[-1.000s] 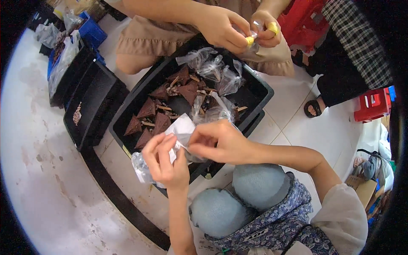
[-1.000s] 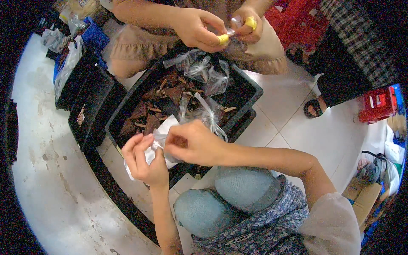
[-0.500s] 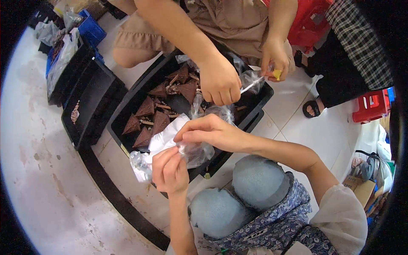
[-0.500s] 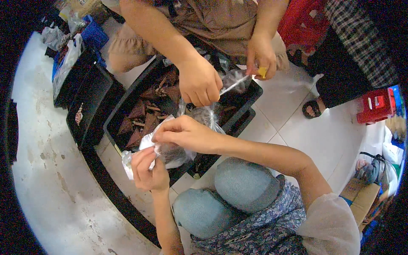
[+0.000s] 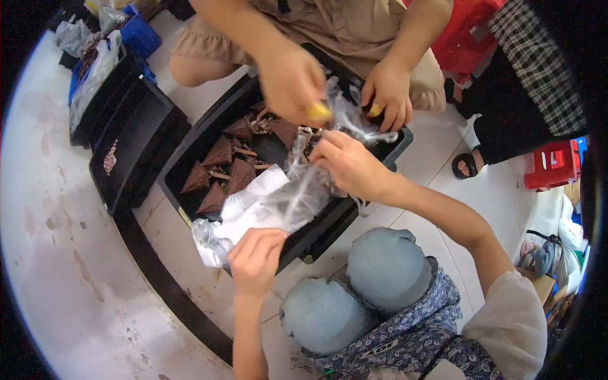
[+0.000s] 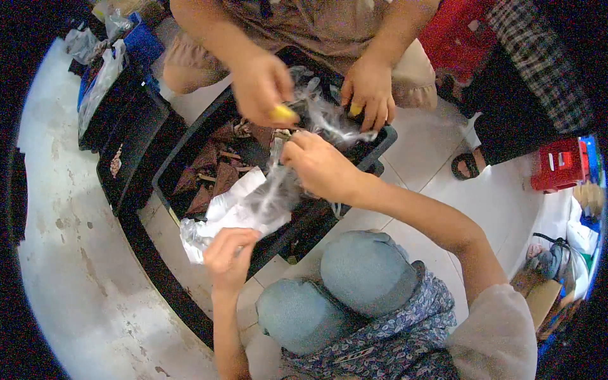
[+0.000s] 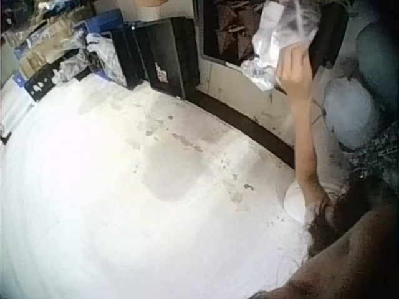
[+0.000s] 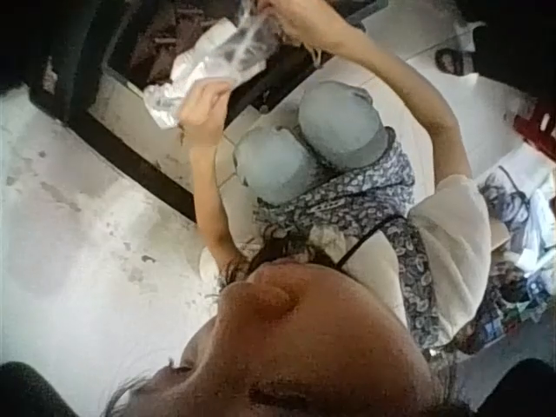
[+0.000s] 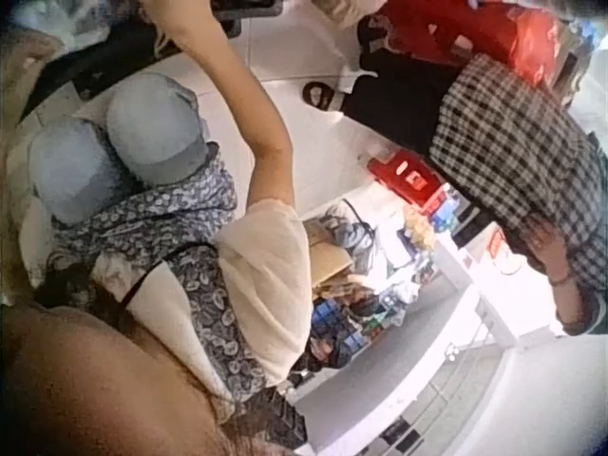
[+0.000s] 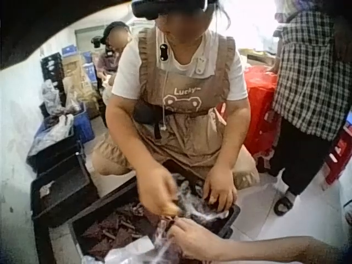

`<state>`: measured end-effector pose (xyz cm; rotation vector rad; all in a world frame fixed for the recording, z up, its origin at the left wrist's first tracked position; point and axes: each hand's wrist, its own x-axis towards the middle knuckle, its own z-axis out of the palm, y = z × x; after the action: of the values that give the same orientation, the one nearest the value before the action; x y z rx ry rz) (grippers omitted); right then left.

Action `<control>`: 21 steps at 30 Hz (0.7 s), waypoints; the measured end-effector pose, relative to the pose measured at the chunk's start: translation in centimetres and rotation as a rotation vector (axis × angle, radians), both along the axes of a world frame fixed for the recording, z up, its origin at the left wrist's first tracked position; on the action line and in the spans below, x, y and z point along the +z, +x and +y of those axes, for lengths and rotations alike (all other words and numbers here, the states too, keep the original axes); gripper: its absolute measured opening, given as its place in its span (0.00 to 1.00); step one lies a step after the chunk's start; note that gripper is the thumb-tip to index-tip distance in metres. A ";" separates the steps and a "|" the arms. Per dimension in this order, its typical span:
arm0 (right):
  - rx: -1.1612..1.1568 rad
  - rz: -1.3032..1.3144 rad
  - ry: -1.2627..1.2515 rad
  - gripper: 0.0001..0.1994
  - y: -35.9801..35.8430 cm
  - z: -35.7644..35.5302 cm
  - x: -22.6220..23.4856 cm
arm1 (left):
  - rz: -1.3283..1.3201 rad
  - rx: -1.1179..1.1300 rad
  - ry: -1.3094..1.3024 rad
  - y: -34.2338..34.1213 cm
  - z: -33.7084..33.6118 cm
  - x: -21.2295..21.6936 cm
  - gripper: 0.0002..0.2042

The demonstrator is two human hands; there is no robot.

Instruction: The person packages triangular brown products by hand, placing them into plastic bags and securing each bag with a rubber band.

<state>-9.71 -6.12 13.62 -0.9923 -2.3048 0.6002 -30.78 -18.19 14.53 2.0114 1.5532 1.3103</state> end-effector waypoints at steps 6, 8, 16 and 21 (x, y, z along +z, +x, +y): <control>-0.234 -0.202 0.269 0.07 -2.4 -0.8 0.9 | -0.003 -0.284 -0.509 -1.1 -0.8 3.0 0.06; -0.322 -0.227 0.443 0.08 -4.4 0.1 3.4 | -0.006 -0.204 -0.506 -4.0 -1.0 3.1 0.07; 0.318 -0.459 0.113 0.13 -15.3 -5.9 -2.4 | 0.052 0.416 -0.392 -9.6 -2.4 2.9 0.09; 0.215 0.032 -0.178 0.05 -12.0 -4.9 -1.8 | 0.055 0.172 -0.368 -7.2 -2.6 2.1 0.26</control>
<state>-21.71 -10.98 11.83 -0.8103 -2.3790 0.9152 -37.96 -20.83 16.65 1.7297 1.8686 0.9423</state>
